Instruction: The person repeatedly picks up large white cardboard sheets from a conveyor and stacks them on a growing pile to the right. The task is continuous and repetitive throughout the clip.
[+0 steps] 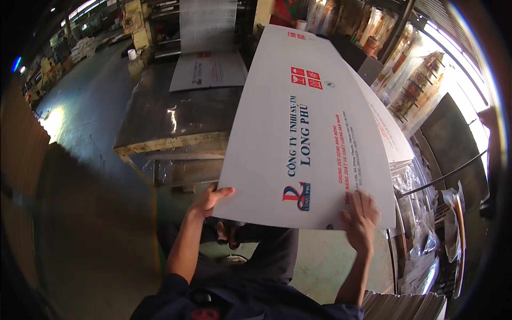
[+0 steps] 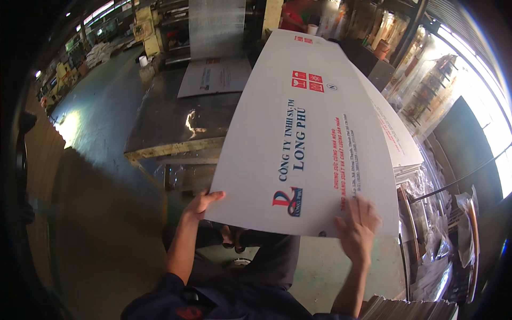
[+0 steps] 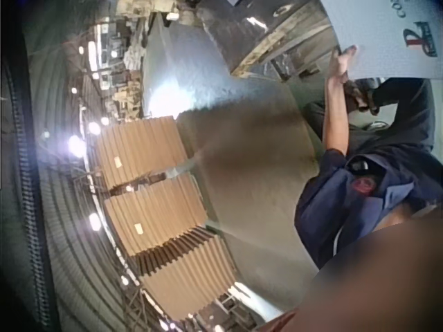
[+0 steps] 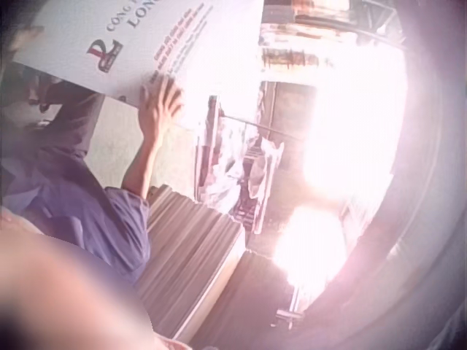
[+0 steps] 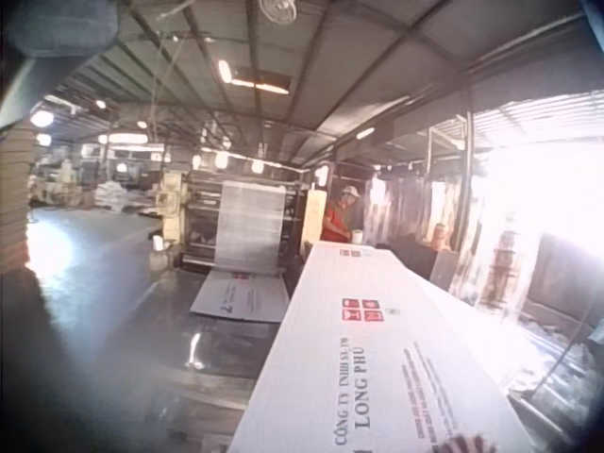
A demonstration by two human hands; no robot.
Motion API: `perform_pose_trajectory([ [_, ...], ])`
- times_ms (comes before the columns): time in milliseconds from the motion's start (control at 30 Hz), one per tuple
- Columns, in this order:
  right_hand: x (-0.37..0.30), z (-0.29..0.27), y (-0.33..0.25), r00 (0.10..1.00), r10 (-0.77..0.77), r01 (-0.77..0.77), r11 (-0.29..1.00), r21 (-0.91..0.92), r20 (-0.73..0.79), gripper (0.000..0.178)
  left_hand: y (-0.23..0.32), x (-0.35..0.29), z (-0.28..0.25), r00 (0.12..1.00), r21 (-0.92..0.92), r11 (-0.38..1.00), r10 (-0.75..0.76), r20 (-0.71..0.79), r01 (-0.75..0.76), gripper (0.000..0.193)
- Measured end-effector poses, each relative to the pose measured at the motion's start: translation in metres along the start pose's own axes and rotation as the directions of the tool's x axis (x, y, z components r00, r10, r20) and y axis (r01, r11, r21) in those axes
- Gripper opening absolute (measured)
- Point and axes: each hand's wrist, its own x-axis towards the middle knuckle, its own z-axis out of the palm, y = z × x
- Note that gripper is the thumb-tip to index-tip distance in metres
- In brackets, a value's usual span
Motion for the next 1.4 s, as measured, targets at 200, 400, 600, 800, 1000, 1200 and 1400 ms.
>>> perform_pose_trajectory([
  [200, -0.097, -0.003, 0.019, 0.781, 0.621, -0.593, 0.771, 0.232, -0.063, 0.09, -0.089, -0.071, -0.074, 0.981, 0.073, 0.984, -0.15, -0.127, 0.16, 0.045],
  [400, -0.101, 0.022, -0.063, 0.865, 0.496, -0.47, 0.755, 0.457, 0.07, 0.077, -0.117, -0.174, -0.133, 0.852, -0.047, 0.985, 0.117, -0.511, -0.163, 0.046],
  [600, -0.035, 0.127, -0.101, 0.944, 0.216, -0.3, 0.243, 0.923, 0.25, 0.056, -0.109, -0.23, -0.151, 0.687, 0.145, 0.969, 0.245, -0.684, -0.201, 0.069],
  [800, -0.097, 0.207, -0.094, 0.966, 0.064, -0.252, 0.461, 0.851, 0.252, 0.052, -0.133, -0.291, -0.135, 0.642, 0.215, 0.965, 0.261, -0.721, -0.15, 0.072],
  [1000, -0.13, 0.2, -0.076, 0.911, 0.188, -0.412, 0.398, 0.82, 0.367, 0.052, -0.148, -0.287, -0.133, 0.669, 0.249, 0.958, 0.278, -0.689, -0.141, 0.07],
  [1200, -0.012, 0.239, -0.106, 0.958, 0.195, -0.287, 0.601, 0.746, 0.212, 0.046, -0.102, -0.172, -0.205, 0.699, 0.215, 0.96, 0.277, -0.659, -0.178, 0.067],
  [1400, 0.065, 0.281, -0.14, 0.967, 0.254, -0.153, 0.525, 0.837, 0.018, 0.038, -0.082, -0.109, -0.245, 0.638, 0.327, 0.937, 0.328, -0.697, -0.125, 0.067],
])
